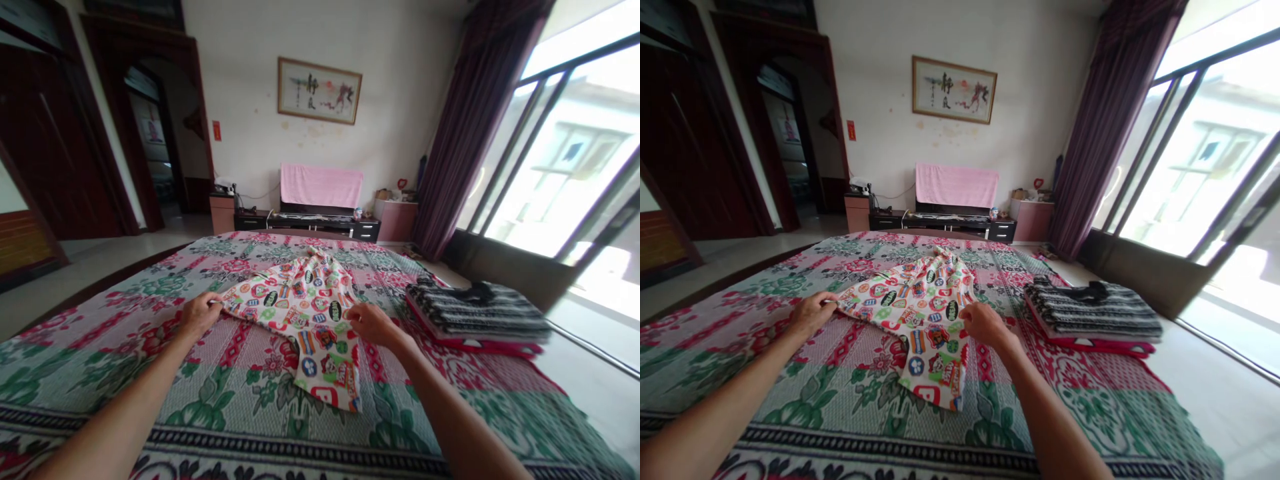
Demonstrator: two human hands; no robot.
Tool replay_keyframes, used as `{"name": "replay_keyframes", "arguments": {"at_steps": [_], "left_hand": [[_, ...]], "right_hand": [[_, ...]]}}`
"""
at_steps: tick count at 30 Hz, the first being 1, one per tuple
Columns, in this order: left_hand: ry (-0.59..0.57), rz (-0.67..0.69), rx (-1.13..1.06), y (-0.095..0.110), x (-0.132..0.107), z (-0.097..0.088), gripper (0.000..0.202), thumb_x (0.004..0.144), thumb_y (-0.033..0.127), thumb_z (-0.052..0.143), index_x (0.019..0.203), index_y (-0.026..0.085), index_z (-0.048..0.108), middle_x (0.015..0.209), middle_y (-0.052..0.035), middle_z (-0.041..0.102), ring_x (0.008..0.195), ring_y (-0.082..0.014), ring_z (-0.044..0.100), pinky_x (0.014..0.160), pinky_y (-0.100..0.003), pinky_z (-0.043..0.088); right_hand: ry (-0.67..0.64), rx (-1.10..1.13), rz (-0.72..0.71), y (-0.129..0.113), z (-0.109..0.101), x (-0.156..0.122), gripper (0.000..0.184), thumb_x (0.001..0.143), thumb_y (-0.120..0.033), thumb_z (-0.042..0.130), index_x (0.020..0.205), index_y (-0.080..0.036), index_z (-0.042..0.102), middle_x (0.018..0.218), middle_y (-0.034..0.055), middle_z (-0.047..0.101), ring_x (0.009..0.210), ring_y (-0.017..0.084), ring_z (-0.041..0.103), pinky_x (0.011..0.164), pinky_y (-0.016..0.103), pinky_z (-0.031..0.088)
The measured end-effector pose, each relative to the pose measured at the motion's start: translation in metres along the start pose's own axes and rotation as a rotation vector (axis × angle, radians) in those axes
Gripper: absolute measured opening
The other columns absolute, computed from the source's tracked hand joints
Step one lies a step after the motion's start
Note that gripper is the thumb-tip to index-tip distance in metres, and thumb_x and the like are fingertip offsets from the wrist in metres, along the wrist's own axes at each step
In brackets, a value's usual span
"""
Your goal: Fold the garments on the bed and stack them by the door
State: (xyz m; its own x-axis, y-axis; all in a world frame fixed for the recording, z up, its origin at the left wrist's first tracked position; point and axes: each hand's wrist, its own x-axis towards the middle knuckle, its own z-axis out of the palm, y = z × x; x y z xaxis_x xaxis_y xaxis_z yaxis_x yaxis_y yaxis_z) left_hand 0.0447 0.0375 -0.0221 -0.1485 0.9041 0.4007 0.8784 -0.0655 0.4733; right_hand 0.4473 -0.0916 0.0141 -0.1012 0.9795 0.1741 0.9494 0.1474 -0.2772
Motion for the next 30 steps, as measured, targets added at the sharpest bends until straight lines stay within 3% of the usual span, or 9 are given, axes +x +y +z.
{"name": "replay_keyframes", "arguments": {"at_steps": [5, 12, 21, 27, 30], "left_hand": [[-0.062, -0.089, -0.050, -0.006, 0.005, 0.002, 0.028, 0.069, 0.029, 0.052, 0.086, 0.023, 0.073, 0.078, -0.0026, 0.072, 0.071, -0.0204, 0.062, 0.063, -0.025, 0.045], [-0.082, -0.111, -0.115, -0.014, 0.005, 0.003, 0.033, 0.070, 0.033, 0.050, 0.093, 0.022, 0.071, 0.074, -0.0025, 0.069, 0.069, -0.0199, 0.060, 0.060, -0.027, 0.043], [-0.094, -0.106, -0.090, -0.016, 0.004, 0.003, 0.034, 0.072, 0.035, 0.049, 0.096, 0.023, 0.070, 0.066, -0.0004, 0.065, 0.065, -0.0193, 0.058, 0.058, -0.027, 0.043], [-0.104, -0.089, -0.069, -0.017, 0.006, 0.005, 0.035, 0.072, 0.034, 0.048, 0.095, 0.021, 0.071, 0.075, -0.0022, 0.070, 0.069, -0.0182, 0.062, 0.059, -0.024, 0.044], [-0.085, -0.053, -0.034, -0.011, 0.004, 0.004, 0.029, 0.072, 0.031, 0.049, 0.089, 0.023, 0.071, 0.078, -0.0013, 0.072, 0.073, -0.0182, 0.063, 0.062, -0.022, 0.044]], "right_hand": [[0.122, 0.098, 0.240, 0.036, 0.013, -0.006, 0.024, 0.075, -0.020, 0.048, 0.077, -0.018, 0.072, 0.071, 0.0026, 0.070, 0.066, 0.015, 0.061, 0.062, 0.022, 0.039], [0.419, 0.287, 0.167, 0.048, 0.029, -0.009, 0.026, 0.080, -0.032, 0.049, 0.083, -0.017, 0.069, 0.084, 0.0047, 0.070, 0.073, 0.016, 0.062, 0.073, 0.027, 0.047], [0.316, 0.296, -0.030, 0.042, 0.029, -0.011, 0.016, 0.078, -0.027, 0.058, 0.085, -0.017, 0.067, 0.093, 0.0079, 0.065, 0.090, 0.018, 0.059, 0.086, 0.031, 0.047], [0.347, 0.178, 0.010, 0.044, 0.039, -0.007, 0.020, 0.079, -0.025, 0.056, 0.093, -0.016, 0.068, 0.117, 0.0126, 0.061, 0.109, 0.023, 0.056, 0.097, 0.036, 0.042], [0.322, 0.131, 0.043, 0.041, 0.040, -0.006, 0.023, 0.081, -0.025, 0.053, 0.097, -0.017, 0.068, 0.119, 0.0124, 0.061, 0.109, 0.023, 0.057, 0.098, 0.037, 0.041]]}}
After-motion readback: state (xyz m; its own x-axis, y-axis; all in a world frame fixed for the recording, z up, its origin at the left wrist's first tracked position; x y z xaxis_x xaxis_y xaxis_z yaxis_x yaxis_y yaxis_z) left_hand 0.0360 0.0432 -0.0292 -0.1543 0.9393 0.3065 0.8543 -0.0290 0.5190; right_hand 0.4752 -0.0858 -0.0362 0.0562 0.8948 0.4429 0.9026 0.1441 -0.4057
